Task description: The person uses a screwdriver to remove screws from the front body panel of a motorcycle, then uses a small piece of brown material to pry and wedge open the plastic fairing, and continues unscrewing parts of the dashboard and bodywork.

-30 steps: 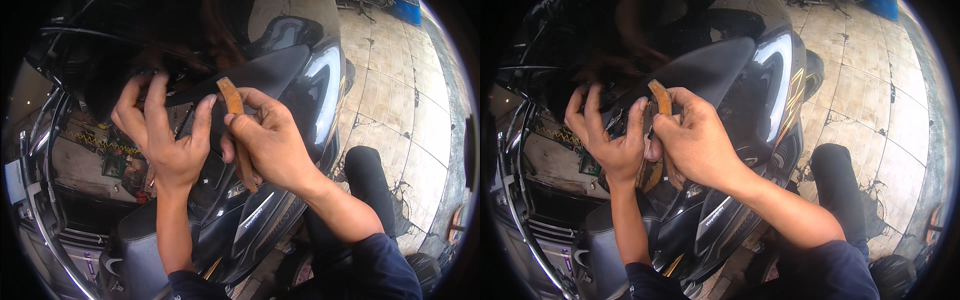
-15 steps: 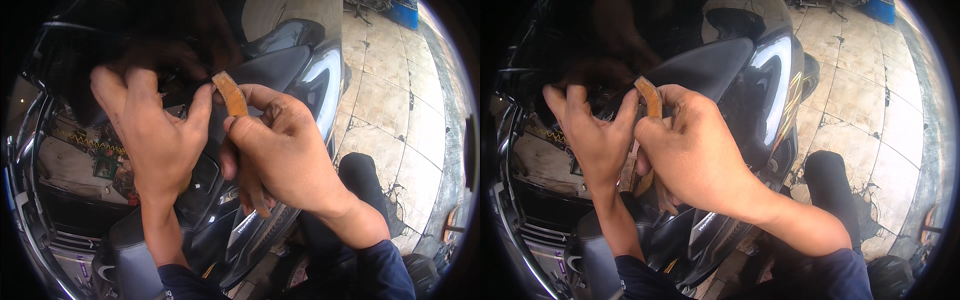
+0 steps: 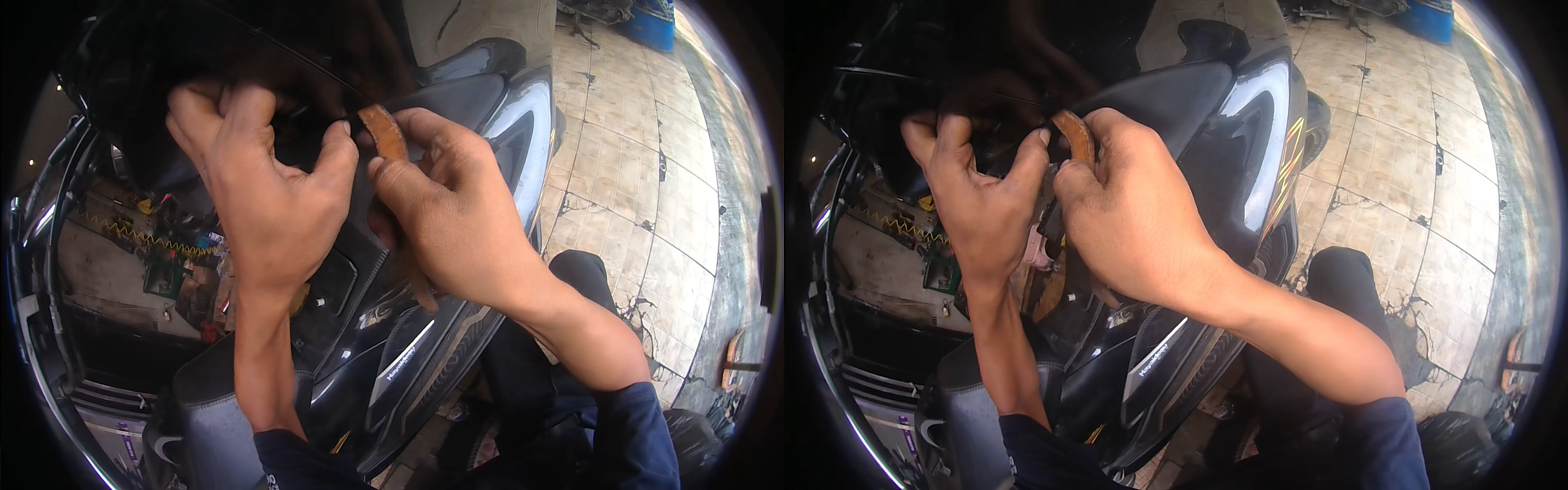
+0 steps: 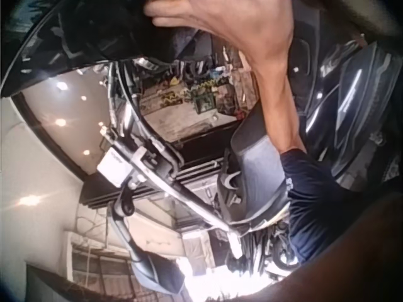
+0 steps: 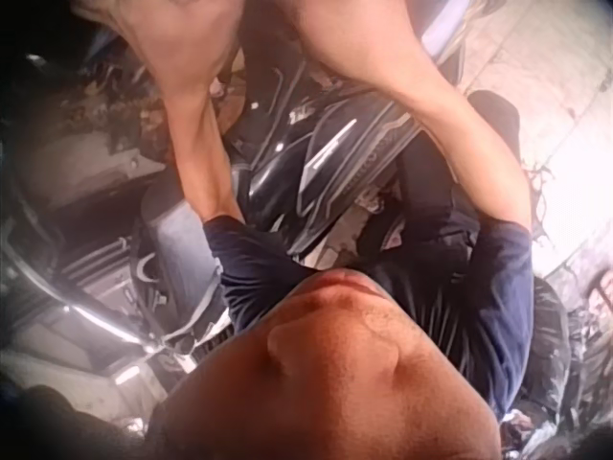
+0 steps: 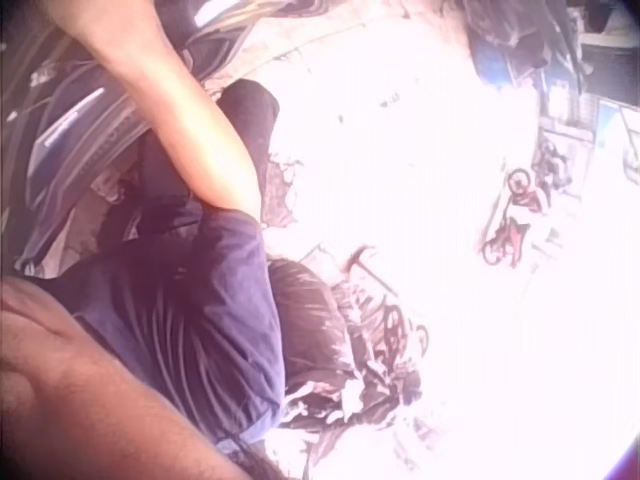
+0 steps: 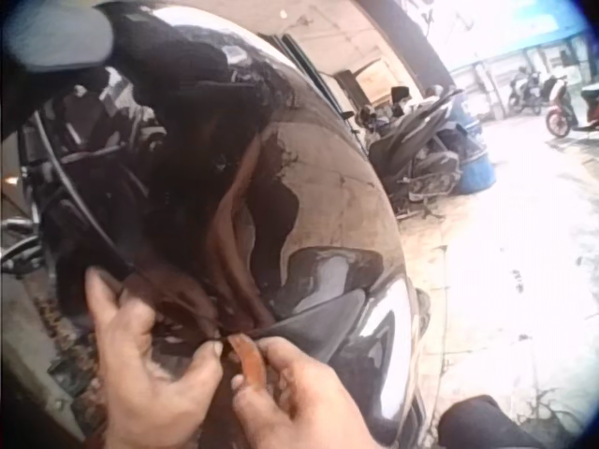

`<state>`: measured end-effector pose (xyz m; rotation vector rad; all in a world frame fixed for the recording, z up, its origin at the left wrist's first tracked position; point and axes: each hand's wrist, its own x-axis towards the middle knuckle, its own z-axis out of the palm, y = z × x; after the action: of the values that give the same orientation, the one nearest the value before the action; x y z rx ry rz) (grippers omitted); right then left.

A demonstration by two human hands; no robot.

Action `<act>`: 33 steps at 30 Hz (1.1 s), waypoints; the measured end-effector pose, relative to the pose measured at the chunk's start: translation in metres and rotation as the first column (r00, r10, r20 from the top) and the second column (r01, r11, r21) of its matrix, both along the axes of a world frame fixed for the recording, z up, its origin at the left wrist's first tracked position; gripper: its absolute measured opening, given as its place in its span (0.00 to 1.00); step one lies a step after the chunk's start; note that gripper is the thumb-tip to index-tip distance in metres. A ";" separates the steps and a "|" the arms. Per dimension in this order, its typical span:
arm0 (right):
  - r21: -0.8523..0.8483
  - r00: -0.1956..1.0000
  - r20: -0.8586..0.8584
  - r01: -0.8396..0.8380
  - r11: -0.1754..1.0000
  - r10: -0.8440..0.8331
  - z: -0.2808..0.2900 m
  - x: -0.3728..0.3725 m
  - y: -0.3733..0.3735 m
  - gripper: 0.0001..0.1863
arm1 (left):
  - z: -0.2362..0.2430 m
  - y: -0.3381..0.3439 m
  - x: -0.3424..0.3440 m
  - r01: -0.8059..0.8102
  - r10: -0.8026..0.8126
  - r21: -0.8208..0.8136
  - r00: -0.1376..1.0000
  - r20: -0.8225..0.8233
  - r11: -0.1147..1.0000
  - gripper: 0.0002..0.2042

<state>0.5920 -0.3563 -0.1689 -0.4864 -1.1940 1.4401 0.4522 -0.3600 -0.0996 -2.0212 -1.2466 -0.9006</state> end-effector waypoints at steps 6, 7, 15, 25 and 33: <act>0.139 0.988 -0.019 0.152 0.979 -0.151 -0.021 -0.012 0.013 0.08 | -0.003 0.004 -0.002 0.075 -0.075 0.008 0.997 0.032 0.997 0.18; 0.139 0.988 -0.036 0.153 0.978 -0.149 -0.021 -0.013 0.013 0.08 | -0.004 0.005 -0.004 0.089 -0.090 0.015 0.995 0.033 0.996 0.17; 0.074 0.997 0.006 0.078 0.994 -0.079 -0.010 -0.008 0.008 0.09 | 0.000 -0.007 0.007 0.252 -0.241 -0.029 0.949 0.205 0.967 0.11; 0.462 0.853 0.097 0.418 0.782 -0.513 -0.028 -0.020 0.016 0.07 | -0.005 0.006 0.014 0.306 -0.291 0.004 0.902 0.319 0.952 0.11; 0.013 0.997 -0.070 0.020 1.000 -0.019 -0.007 -0.012 0.005 0.05 | -0.007 0.007 0.007 0.372 -0.329 -0.005 0.827 0.456 0.928 0.07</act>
<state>0.5799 -0.3509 -0.1763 -0.4335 -1.1395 1.4206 0.4588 -0.3533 -0.1068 -2.2397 -1.1741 -1.5884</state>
